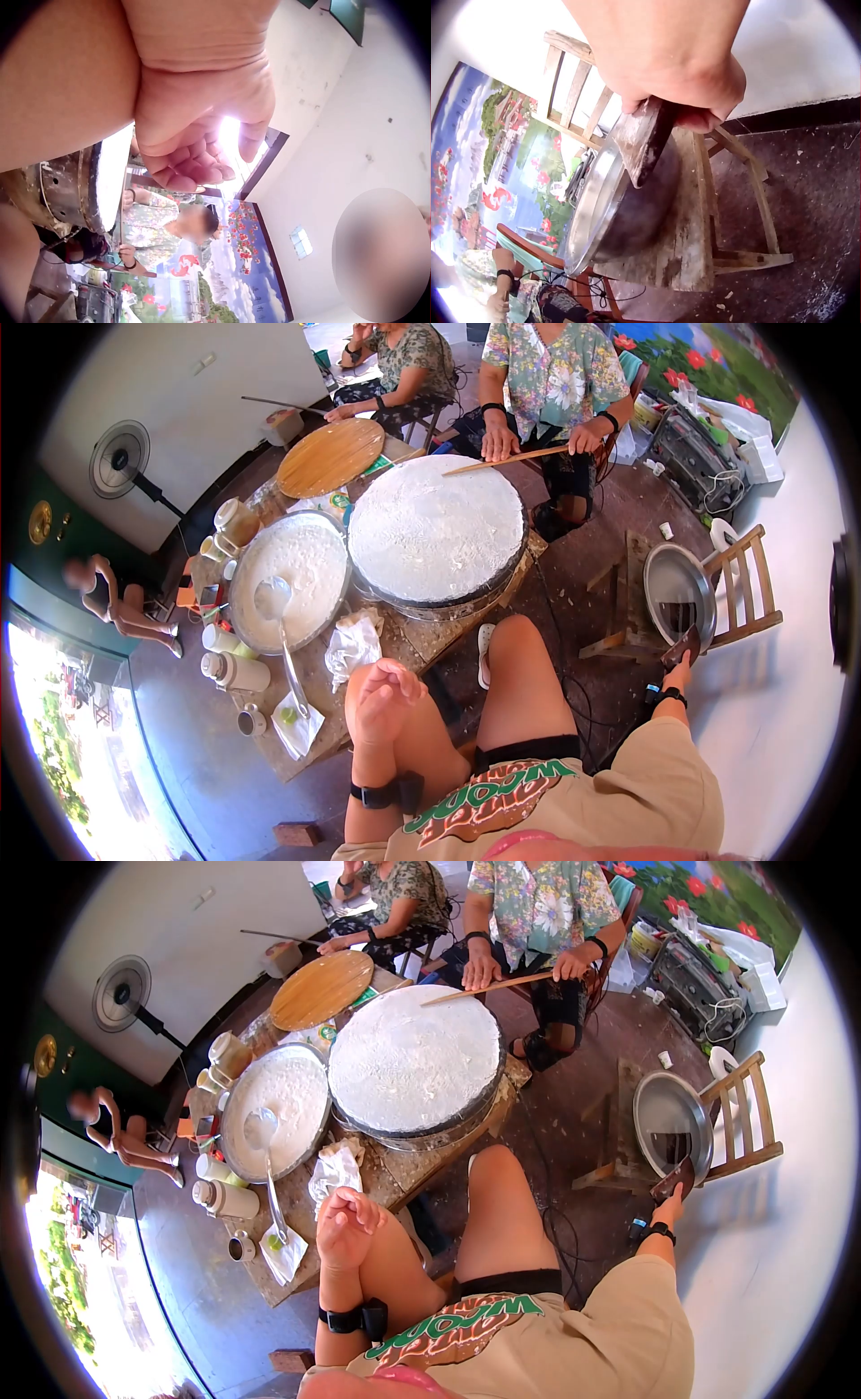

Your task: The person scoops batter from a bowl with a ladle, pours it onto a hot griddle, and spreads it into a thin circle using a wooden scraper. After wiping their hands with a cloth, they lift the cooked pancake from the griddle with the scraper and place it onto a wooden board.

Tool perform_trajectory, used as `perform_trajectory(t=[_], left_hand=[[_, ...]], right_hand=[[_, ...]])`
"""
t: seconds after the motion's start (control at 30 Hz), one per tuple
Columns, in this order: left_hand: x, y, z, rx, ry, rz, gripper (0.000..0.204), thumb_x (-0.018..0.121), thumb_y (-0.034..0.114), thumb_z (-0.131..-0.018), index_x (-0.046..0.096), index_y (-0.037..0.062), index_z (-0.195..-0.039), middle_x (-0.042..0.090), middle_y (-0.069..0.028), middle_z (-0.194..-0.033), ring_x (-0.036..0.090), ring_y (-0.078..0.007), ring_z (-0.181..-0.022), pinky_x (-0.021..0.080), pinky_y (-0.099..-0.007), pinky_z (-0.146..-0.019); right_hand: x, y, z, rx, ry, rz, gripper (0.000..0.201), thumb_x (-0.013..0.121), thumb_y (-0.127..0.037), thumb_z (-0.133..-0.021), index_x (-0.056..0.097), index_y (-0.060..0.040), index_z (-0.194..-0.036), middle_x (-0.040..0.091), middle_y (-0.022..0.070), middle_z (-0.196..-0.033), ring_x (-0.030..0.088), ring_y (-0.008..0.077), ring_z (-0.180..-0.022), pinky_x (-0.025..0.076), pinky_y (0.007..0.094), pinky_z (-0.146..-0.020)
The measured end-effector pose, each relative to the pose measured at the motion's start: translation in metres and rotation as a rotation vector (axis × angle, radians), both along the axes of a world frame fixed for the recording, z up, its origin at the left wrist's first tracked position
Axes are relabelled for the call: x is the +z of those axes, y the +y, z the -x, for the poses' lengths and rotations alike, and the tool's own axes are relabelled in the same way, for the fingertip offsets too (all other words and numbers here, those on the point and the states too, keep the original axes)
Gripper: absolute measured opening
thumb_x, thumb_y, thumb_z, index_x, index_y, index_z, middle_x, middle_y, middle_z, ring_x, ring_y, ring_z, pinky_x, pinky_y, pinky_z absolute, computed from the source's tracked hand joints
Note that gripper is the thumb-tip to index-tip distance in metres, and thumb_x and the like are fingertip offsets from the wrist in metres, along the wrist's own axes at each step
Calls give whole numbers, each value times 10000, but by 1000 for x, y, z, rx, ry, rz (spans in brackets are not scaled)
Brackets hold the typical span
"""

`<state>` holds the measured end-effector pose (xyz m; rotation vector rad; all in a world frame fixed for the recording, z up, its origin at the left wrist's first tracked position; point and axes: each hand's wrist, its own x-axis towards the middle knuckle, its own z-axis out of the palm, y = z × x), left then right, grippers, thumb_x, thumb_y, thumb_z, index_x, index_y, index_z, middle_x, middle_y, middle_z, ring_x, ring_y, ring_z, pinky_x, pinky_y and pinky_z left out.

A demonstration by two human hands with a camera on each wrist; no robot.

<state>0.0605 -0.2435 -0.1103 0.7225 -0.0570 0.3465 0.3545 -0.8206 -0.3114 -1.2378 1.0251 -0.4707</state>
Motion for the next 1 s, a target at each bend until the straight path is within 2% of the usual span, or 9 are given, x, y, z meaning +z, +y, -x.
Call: perform_trajectory(t=[0.23,0.33,0.43,0.5,0.73,0.87,0.9,0.93,1.0], left_hand=[[5,-4,-1,38,51,-55,282,601,265,-845,527,41,-998,492,-42,-754,477,-161,-664,410,-336,-691],[1,-2,4,36,65,-43,269,589,260,-854,524,36,-988,495,-35,-783,481,-153,-721,419,-319,-745],[7,-1,1,-12,49,7,280,586,275,-870,523,32,-993,499,-32,-788,497,-145,-730,427,-316,-758],[3,-1,3,-32,44,14,269,583,252,-876,516,39,-1025,523,-36,-817,498,-140,-739,410,-308,-751],[-4,0,5,-31,33,62,263,588,224,-868,519,51,-1053,535,-34,-832,498,-143,-750,403,-314,-749],[5,-2,6,51,91,-36,291,594,258,-853,520,31,-1020,518,-44,-806,502,-154,-738,432,-336,-758],[3,-2,5,69,75,-57,293,592,261,-853,518,23,-1006,513,-48,-795,505,-158,-727,437,-339,-754],[3,-4,4,65,68,-38,288,590,261,-852,515,17,-986,508,-51,-784,505,-161,-712,436,-341,-749],[2,-4,4,86,73,-27,282,591,267,-849,503,15,-942,498,-54,-767,499,-165,-682,426,-344,-717]], right_hand=[[-27,-23,-8,66,-126,-85,646,692,-469,-774,549,38,-1151,587,145,-1112,571,287,-978,478,378,-807],[8,-12,23,791,577,1257,672,541,-6,-832,245,-138,-1421,556,179,-1184,558,292,-1017,414,365,-928],[-37,-50,3,751,330,1004,673,606,-96,-834,272,-85,-1418,496,178,-1276,516,274,-1098,387,355,-967],[31,10,18,360,77,-5,741,600,-475,-845,358,13,-1346,503,139,-1240,532,262,-1032,438,347,-907],[20,8,10,240,80,82,733,613,-471,-775,404,17,-1280,536,126,-1176,557,257,-985,464,364,-843],[-13,-36,11,942,656,1277,894,614,1,-741,99,-148,-1456,623,156,-989,594,254,-958,445,372,-878],[8,-17,15,866,701,1054,878,624,12,-742,128,-135,-1452,620,169,-1020,585,278,-972,445,379,-880],[8,-12,25,805,661,1304,843,631,12,-749,171,-134,-1441,614,179,-1041,583,289,-962,454,381,-853],[-34,-44,1,406,99,328,591,694,-263,-788,438,-56,-1279,614,137,-1048,584,271,-908,474,386,-759]])
